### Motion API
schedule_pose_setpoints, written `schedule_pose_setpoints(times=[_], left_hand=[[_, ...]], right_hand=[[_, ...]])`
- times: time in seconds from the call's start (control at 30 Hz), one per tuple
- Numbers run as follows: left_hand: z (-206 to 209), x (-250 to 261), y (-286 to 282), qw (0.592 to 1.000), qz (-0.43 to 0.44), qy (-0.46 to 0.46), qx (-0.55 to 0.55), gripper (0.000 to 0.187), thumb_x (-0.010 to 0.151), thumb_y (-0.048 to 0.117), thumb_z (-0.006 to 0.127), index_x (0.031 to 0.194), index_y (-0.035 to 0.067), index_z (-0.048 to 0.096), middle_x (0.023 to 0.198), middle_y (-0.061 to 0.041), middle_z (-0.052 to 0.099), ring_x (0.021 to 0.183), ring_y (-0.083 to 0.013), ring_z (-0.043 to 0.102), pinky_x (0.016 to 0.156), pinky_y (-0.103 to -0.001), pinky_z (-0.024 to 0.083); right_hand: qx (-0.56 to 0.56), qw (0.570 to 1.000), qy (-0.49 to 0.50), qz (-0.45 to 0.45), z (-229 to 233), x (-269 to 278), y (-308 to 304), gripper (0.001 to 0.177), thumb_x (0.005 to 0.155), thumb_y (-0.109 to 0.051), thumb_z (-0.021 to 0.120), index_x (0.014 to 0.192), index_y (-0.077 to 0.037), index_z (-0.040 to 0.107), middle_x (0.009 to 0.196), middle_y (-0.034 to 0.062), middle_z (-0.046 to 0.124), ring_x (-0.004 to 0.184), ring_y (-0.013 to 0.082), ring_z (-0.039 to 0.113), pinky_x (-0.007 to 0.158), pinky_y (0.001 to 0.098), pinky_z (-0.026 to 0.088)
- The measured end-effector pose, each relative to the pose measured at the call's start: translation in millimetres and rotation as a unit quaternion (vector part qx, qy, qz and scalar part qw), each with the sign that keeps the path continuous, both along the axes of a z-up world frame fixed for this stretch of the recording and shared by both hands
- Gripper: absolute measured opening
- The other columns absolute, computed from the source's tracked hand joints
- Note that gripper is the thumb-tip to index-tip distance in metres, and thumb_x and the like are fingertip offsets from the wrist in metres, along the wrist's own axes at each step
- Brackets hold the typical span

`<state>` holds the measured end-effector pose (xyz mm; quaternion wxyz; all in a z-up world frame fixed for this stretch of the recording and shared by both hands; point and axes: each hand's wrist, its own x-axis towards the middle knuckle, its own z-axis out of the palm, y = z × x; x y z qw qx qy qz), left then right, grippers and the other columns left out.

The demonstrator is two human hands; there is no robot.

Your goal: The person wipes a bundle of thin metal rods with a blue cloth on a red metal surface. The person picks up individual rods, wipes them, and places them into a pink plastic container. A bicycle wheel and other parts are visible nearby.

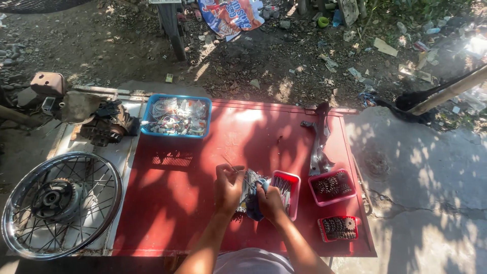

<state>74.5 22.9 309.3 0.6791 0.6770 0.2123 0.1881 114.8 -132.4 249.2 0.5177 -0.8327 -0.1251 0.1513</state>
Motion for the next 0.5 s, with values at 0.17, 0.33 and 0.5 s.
schedule_pose_setpoints(times=[0.17,0.33,0.5], left_hand=[[16,7,-11,0.997,-0.026,-0.078,-0.003,0.022,0.099,0.000,0.061,0.103,0.003,0.039,0.100,-0.018,0.077,0.084,-0.0191,0.076,0.071,-0.030,0.062],[21,18,-6,0.993,-0.052,-0.103,-0.030,0.022,0.102,-0.001,0.056,0.100,0.004,0.035,0.097,-0.020,0.076,0.084,-0.0209,0.076,0.073,-0.031,0.063],[27,22,-2,0.982,-0.090,-0.152,-0.070,0.020,0.103,-0.005,0.050,0.102,0.006,0.033,0.095,-0.020,0.073,0.088,-0.0237,0.075,0.079,-0.035,0.065]], right_hand=[[0.027,0.999,0.042,-0.003,-6,3,-2,0.047,0.104,-0.033,0.048,0.081,0.003,0.067,0.062,0.0106,0.067,0.058,0.0163,0.064,0.060,0.0369,0.052],[0.082,0.983,0.163,-0.010,10,4,-2,0.042,0.105,-0.035,0.050,0.095,0.001,0.069,0.075,0.0048,0.071,0.066,0.0122,0.065,0.065,0.0330,0.054],[0.103,0.973,0.201,0.046,6,10,0,0.038,0.102,-0.034,0.056,0.120,-0.003,0.066,0.090,0.0032,0.072,0.077,0.0097,0.066,0.068,0.0286,0.056]])
